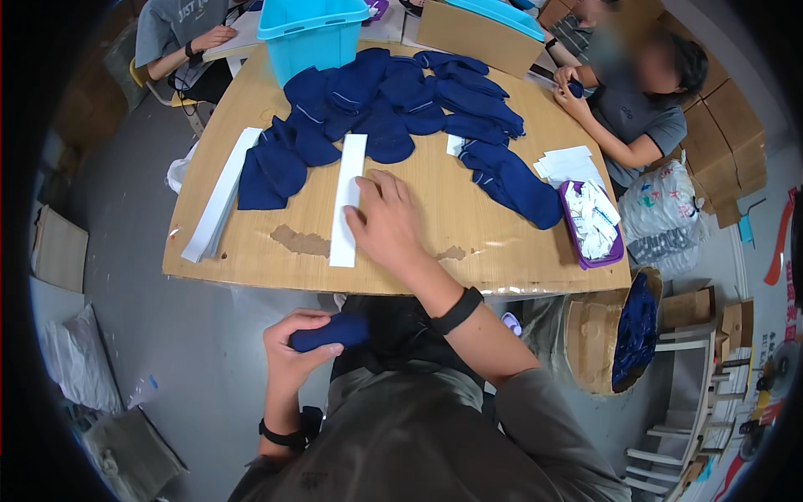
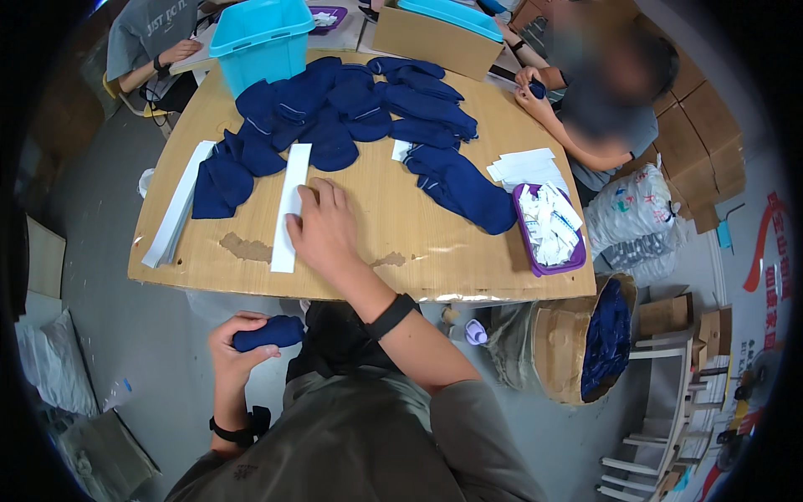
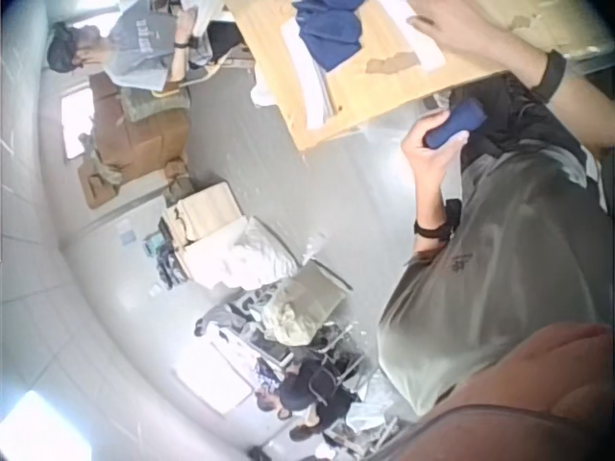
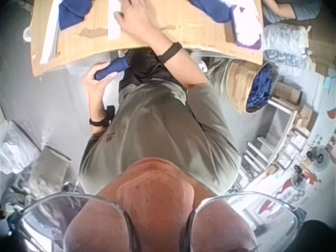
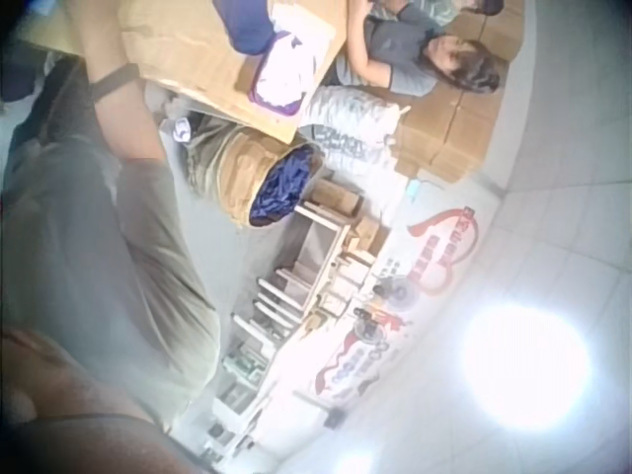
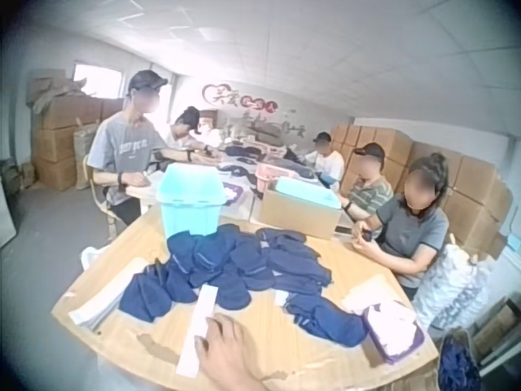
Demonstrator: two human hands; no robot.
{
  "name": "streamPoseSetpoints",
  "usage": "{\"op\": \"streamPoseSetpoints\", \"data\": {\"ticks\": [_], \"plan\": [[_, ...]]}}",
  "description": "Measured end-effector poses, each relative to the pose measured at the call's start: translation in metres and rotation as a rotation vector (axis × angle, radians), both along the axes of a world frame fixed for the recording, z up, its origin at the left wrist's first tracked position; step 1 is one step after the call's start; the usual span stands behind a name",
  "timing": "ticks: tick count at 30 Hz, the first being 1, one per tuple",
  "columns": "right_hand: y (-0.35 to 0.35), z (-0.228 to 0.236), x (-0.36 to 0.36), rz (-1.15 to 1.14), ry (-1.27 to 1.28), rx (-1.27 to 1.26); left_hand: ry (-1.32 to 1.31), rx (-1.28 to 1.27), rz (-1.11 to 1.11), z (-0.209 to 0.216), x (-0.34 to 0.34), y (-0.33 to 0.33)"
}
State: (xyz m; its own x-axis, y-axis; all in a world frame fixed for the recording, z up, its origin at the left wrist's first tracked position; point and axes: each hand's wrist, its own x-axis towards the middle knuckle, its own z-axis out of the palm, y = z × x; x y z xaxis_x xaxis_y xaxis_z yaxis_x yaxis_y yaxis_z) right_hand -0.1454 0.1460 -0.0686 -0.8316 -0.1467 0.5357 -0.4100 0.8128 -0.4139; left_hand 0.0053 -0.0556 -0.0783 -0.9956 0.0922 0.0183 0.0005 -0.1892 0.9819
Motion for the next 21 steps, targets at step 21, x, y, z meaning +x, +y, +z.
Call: {"op": "streamPoseSetpoints", "data": {"ticks": [21], "plan": [[0.062,0.037,0.105,0.331,-0.28,0.102,-0.21,0.521,-0.228,0.005,-0.007,0.001]]}}
